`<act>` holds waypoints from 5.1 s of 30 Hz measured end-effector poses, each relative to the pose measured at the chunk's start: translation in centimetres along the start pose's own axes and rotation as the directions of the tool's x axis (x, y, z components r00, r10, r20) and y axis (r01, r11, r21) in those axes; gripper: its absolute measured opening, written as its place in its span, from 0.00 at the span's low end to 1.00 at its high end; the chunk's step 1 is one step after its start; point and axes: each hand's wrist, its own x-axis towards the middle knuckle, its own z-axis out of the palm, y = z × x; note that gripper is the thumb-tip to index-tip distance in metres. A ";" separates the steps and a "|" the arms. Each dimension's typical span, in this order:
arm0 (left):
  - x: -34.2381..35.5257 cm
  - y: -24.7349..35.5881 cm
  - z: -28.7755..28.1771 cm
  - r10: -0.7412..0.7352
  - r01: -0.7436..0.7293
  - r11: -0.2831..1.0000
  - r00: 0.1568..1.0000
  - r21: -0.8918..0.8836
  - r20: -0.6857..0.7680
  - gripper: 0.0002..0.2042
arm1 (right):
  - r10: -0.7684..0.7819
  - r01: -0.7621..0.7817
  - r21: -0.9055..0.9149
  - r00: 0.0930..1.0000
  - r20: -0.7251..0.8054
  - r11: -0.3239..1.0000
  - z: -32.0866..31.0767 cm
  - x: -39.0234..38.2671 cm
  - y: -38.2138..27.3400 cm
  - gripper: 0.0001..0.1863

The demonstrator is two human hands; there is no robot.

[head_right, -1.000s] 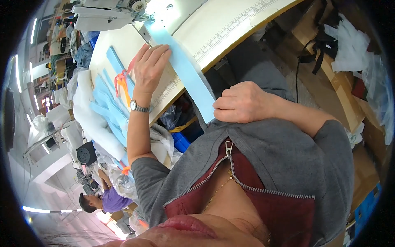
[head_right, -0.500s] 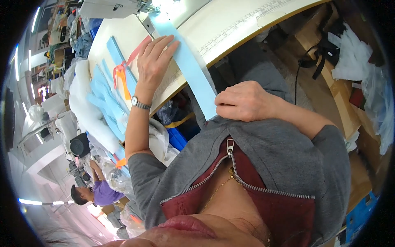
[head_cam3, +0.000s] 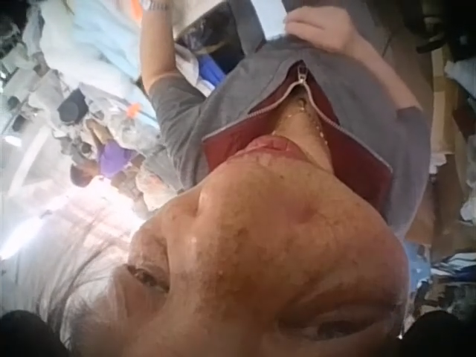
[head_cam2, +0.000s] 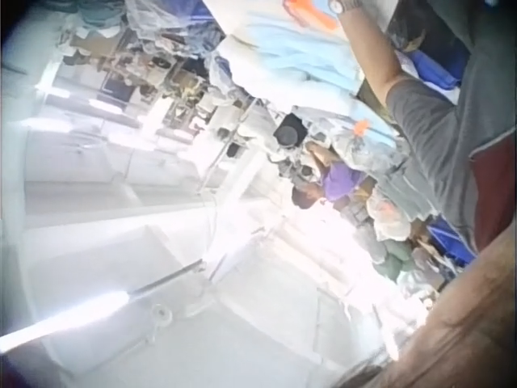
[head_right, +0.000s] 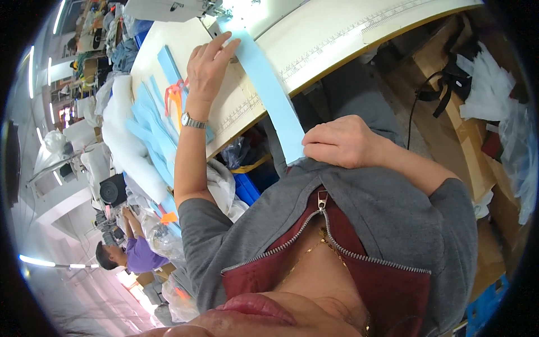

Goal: Sewing fabric strips together using an industrial sewing machine.

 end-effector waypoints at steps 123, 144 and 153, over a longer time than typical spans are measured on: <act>-1.9 6.8 -3.2 -0.064 0.182 0.835 0.970 -0.519 0.236 0.18 | 0.148 -0.132 -0.080 0.959 0.240 0.988 0.1 2.3 2.8 0.04; 1.2 -0.9 -0.5 -0.092 0.230 0.822 0.957 -0.520 0.276 0.17 | 0.162 -0.125 -0.115 0.901 0.402 0.985 -1.1 8.8 10.2 0.05; 0.2 0.6 -1.7 0.011 0.065 0.915 0.982 -0.399 0.187 0.13 | 0.181 -0.150 -0.113 0.917 0.355 0.982 -0.5 8.6 10.8 0.05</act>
